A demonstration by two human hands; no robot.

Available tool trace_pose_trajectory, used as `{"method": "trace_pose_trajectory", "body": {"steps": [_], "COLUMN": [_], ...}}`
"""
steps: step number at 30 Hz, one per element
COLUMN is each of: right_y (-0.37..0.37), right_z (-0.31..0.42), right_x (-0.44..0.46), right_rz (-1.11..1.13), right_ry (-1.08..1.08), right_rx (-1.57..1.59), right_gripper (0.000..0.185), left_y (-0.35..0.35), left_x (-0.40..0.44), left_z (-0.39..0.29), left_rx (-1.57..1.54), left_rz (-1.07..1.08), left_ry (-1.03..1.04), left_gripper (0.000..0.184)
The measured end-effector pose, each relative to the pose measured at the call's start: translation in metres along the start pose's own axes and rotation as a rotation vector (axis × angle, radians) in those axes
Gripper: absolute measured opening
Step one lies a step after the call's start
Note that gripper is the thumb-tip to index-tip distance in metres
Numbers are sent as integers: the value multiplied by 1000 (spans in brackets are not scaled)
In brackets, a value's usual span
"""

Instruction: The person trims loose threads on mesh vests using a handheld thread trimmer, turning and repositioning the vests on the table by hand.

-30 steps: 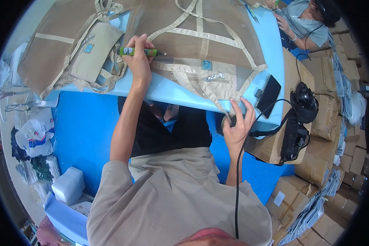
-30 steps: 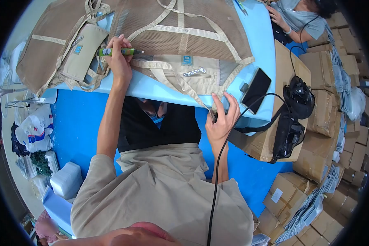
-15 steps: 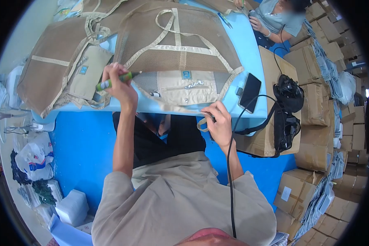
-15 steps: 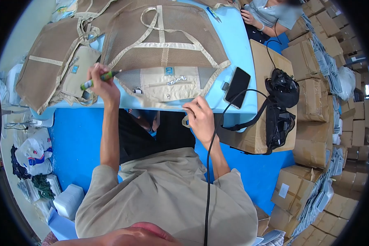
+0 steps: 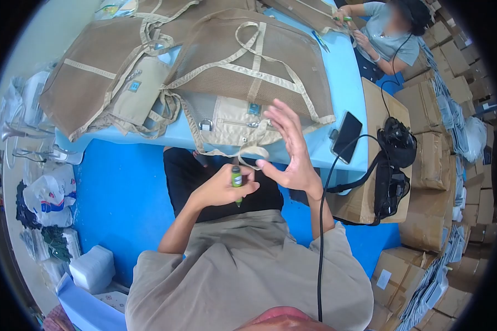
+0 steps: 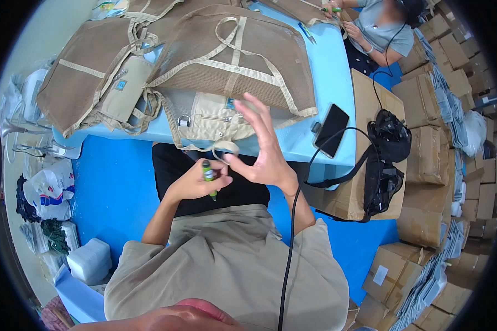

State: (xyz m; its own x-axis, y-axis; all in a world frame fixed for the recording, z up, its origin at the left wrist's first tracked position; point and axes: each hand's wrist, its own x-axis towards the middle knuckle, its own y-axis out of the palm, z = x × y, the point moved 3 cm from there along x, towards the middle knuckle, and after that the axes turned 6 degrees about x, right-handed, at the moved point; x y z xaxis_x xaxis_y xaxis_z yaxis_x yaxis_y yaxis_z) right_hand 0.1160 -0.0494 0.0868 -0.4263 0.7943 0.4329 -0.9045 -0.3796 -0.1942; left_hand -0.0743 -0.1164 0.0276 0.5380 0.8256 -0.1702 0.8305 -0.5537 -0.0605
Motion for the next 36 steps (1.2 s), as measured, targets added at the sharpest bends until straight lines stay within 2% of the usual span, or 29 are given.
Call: {"method": "trace_pose_trajectory", "body": {"steps": [1,3,5,7,8,9,10,11,12,13,14,15,16,19,20,23,24,26,29,32,36], "right_y": [-2,-15,-28,-35,-41,-44,-44,-45,-46,-47,-46,-46,-48,-53,-56,-55,-54,-52,-56,-57,-57], "right_z": [-4,-22,-36,-41,-41,-37,-29,-31,-38,-43,-44,-47,-52,-71,-79,-96,-94,-89,-91,-92,-92], "right_x": [-2,-6,-12,-16,-20,-21,-23,-30,-37,-42,-43,-44,-45,-44,-42,-32,-30,-29,-30,-29,-31], "right_rz": [-8,-17,-162,-240,-277,-312,-342,-347,-342,-336,-347,-350,-371,-453,-507,-549,-554,-598,-578,-541,-515], "right_ry": [5,8,53,-1,-16,-32,-80,-78,-30,18,25,28,41,115,166,178,178,231,220,228,226], "right_rx": [21,51,158,94,-102,-299,-451,-455,-455,-454,-449,-450,-442,-379,-322,-295,-292,-219,-155,-87,-87], "right_gripper": [94,95,96,91,85,80,65,65,59,52,37,37,32,27,26,23,23,17,13,11,8], "left_y": [1,-1,-6,-9,-13,-15,-19,-22,-25,-27,-29,-31,-36,-49,-51,-63,-65,-74,-75,-50,-15], "left_x": [7,17,29,40,44,47,52,56,64,68,69,70,71,80,84,99,98,100,106,121,163], "left_z": [0,8,10,16,5,-1,-5,-6,-3,-4,-14,-24,-31,-43,-43,-42,-47,-46,-46,-62,-65], "left_rx": [89,143,200,122,137,138,159,180,154,155,89,21,32,70,21,10,8,-43,-122,-109,-68], "left_rz": [-24,-74,-114,-55,-43,-34,-41,-49,-51,-49,-76,-101,-86,-77,-122,-196,-294,-328,-356,-329,-273], "left_ry": [44,77,118,-77,-58,-58,-88,-118,-55,-54,2,56,31,2,18,82,108,75,65,198,268], "left_gripper": [26,23,21,26,42,42,43,45,36,36,30,24,34,37,26,20,17,17,22,36,40]}}
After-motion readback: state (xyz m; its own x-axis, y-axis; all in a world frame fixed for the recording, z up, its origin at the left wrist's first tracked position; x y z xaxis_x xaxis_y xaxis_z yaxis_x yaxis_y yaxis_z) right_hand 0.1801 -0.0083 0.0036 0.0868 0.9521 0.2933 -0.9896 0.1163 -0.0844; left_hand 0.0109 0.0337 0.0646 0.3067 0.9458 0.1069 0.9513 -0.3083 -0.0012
